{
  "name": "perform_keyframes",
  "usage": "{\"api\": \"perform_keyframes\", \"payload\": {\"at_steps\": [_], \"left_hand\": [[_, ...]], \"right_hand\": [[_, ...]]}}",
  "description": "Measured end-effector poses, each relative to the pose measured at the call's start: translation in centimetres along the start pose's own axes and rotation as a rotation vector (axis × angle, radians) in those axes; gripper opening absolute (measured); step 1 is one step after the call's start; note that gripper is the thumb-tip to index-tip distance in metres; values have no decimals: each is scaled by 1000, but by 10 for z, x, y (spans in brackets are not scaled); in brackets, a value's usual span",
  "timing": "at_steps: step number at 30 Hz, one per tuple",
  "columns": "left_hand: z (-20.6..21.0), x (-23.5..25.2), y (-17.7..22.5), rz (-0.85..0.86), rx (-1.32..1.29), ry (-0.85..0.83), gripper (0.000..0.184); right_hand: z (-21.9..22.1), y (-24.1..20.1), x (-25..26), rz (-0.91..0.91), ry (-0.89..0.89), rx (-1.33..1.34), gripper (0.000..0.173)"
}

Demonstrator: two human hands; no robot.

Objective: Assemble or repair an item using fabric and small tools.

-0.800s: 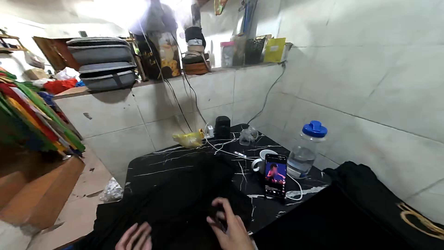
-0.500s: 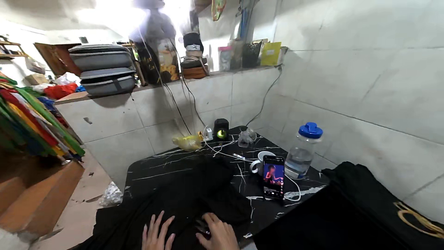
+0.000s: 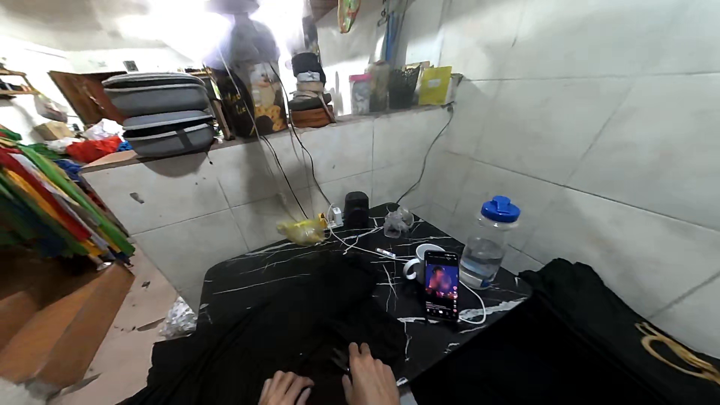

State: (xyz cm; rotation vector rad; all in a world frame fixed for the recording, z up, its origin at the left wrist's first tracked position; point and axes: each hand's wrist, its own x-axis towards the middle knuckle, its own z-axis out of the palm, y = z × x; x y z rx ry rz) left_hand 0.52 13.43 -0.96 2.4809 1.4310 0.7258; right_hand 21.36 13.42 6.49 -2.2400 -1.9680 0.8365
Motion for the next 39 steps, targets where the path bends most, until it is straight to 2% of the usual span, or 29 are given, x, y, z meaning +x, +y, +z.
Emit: {"api": "perform_keyframes", "payload": {"at_steps": [2,5,7,9,11,13,15,19,24,27,32,36,39], "left_hand": [[5,-1,-1,-56,-23,-86,27],[6,-1,0,-91,-35,-93,30],[5,-1,2,-98,-34,-86,31],[6,-3,2,-109,-36,-71,31],[7,-5,2,-115,-34,-64,30],[8,-5,2,-117,-29,-62,30],[10,-6,1,-118,-26,-53,31],[11,-6,2,-125,-10,-52,30],[9,-1,4,-106,-49,-73,25],[11,6,12,-124,-123,-75,24],[19,22,26,-144,-223,-48,35],[26,35,30,-96,-391,-23,32],[34,41,33,-92,-532,77,26]], "right_hand": [[-10,5,-9,-3,-43,-19,39],[-6,20,-4,-68,-17,89,30],[6,31,9,-157,94,265,25],[23,41,25,-279,244,539,19],[38,48,41,-362,313,822,13],[45,53,50,-373,256,1069,8],[49,58,54,-338,125,1233,9],[54,66,56,-365,-25,1271,9],[56,71,56,-377,-109,1366,7],[57,74,55,-390,-134,1413,9],[59,74,56,-403,-110,1385,9],[60,73,56,-412,-96,1340,10],[59,72,55,-401,-92,1359,9]]}}
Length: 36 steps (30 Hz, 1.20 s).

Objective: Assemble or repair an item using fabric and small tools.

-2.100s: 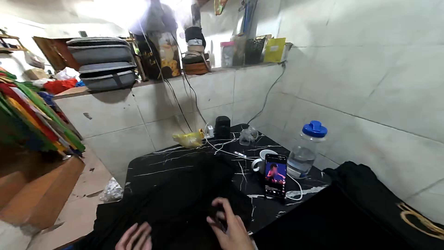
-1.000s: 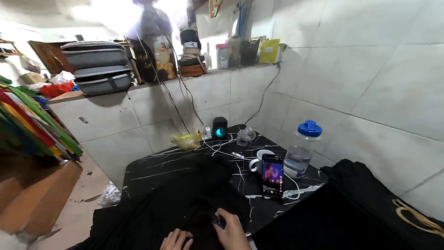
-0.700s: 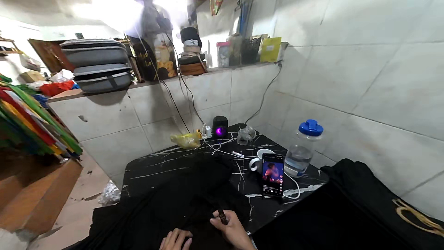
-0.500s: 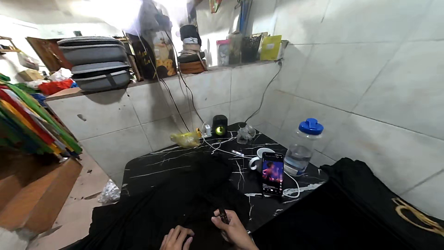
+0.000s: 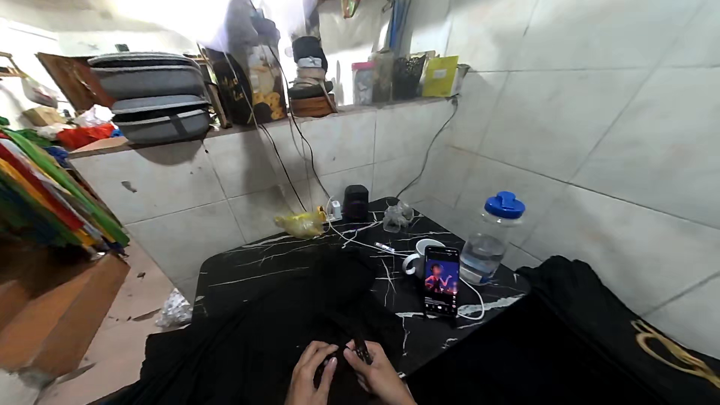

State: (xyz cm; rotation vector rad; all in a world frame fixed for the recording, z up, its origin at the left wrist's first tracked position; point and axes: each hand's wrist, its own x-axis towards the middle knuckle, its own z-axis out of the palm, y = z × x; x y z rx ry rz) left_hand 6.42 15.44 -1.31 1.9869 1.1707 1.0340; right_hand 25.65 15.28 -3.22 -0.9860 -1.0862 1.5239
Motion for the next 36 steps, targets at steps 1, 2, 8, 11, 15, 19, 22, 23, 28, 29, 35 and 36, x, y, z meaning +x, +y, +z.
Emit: {"api": "perform_keyframes", "payload": {"at_steps": [1,2,8,11,15,19,22,23,28,29,35,36], "left_hand": [[4,1,-1,0,-38,39,24],[7,2,-1,-7,-73,70,23],[17,-2,-12,-20,-178,165,28],[15,-4,-14,-38,-252,172,40],[16,-4,-15,-32,-290,172,36],[18,-2,-18,-8,-248,182,21],[14,-1,-15,-39,-316,192,14],[13,-1,-13,-66,-349,183,10],[12,-3,-14,-130,-316,138,12],[13,-3,-15,-114,-302,139,16],[14,-3,-25,-2,-255,111,42],[14,-4,-27,2,-252,111,41]], "right_hand": [[1,0,-1,-9,18,3,9],[3,1,-1,-26,45,-1,10],[9,9,-1,-176,121,-152,9],[9,9,-1,-205,116,-182,9],[13,11,-2,-257,156,-210,10],[13,14,-2,-277,204,-177,6],[12,9,-4,-148,217,-36,9],[11,8,-4,-111,210,26,10],[7,5,-3,-51,133,15,13],[6,5,-2,-56,123,-18,12],[7,7,1,-157,100,-171,14],[7,7,1,-169,86,-176,15]]}}
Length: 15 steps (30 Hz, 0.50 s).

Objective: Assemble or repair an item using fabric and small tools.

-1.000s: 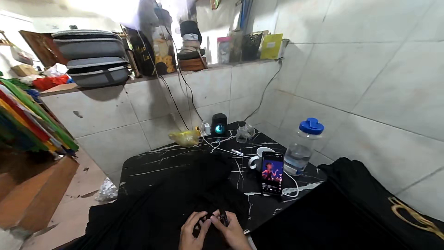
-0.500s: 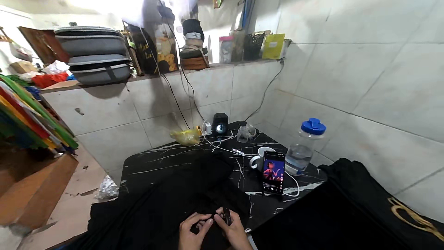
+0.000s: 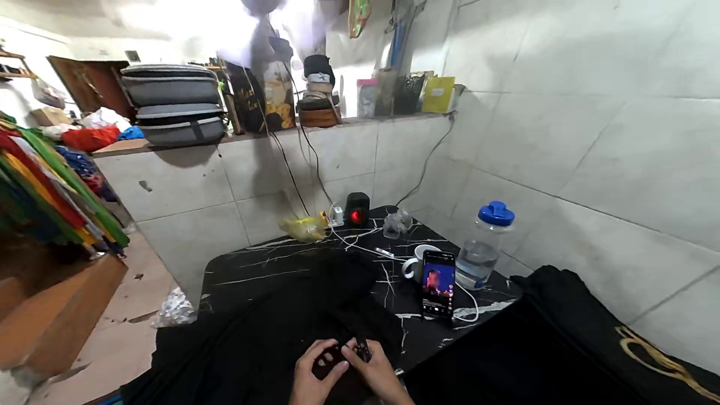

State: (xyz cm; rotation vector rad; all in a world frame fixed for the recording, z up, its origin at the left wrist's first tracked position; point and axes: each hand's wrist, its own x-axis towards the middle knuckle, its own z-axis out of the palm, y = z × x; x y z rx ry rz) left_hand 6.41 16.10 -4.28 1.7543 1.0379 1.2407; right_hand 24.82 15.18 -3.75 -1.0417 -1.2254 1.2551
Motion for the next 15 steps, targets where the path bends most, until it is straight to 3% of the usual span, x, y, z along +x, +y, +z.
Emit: {"api": "perform_keyframes", "payload": {"at_steps": [11,15], "left_hand": [[3,2,4,-48,-17,77,9],[6,3,3,-77,34,68,9]], "right_hand": [[-4,6,3,26,-3,-84,15],[-1,7,2,-18,60,-49,13]]}}
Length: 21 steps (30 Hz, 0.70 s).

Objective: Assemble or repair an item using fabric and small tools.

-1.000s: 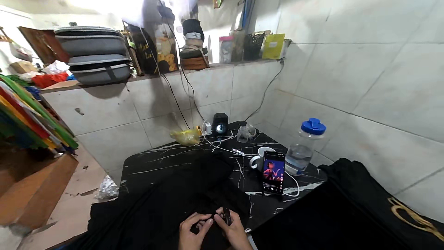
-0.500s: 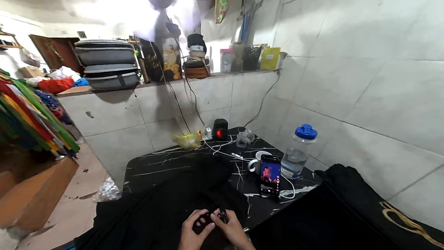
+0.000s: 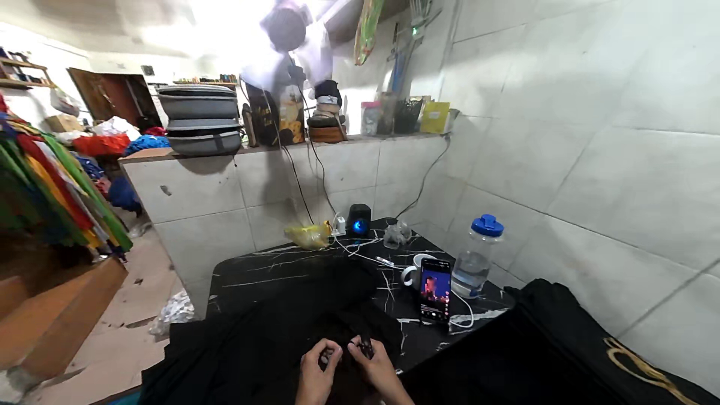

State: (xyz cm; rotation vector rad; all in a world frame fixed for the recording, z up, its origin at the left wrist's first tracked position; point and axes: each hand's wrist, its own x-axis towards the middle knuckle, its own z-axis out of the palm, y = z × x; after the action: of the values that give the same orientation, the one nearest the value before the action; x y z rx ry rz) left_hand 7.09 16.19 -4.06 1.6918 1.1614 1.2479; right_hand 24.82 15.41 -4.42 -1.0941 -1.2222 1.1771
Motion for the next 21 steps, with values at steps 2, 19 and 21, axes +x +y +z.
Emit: {"api": "perform_keyframes", "payload": {"at_steps": [2,19,21], "left_hand": [[0,0,-2,-2,18,-23,18],[0,-3,7,21,8,38,6],[0,-3,9,18,-8,38,6]], "right_hand": [[1,0,-1,4,28,26,15],[0,-6,-4,-3,-31,-138,16],[2,-10,-6,1,-19,-125,13]]}}
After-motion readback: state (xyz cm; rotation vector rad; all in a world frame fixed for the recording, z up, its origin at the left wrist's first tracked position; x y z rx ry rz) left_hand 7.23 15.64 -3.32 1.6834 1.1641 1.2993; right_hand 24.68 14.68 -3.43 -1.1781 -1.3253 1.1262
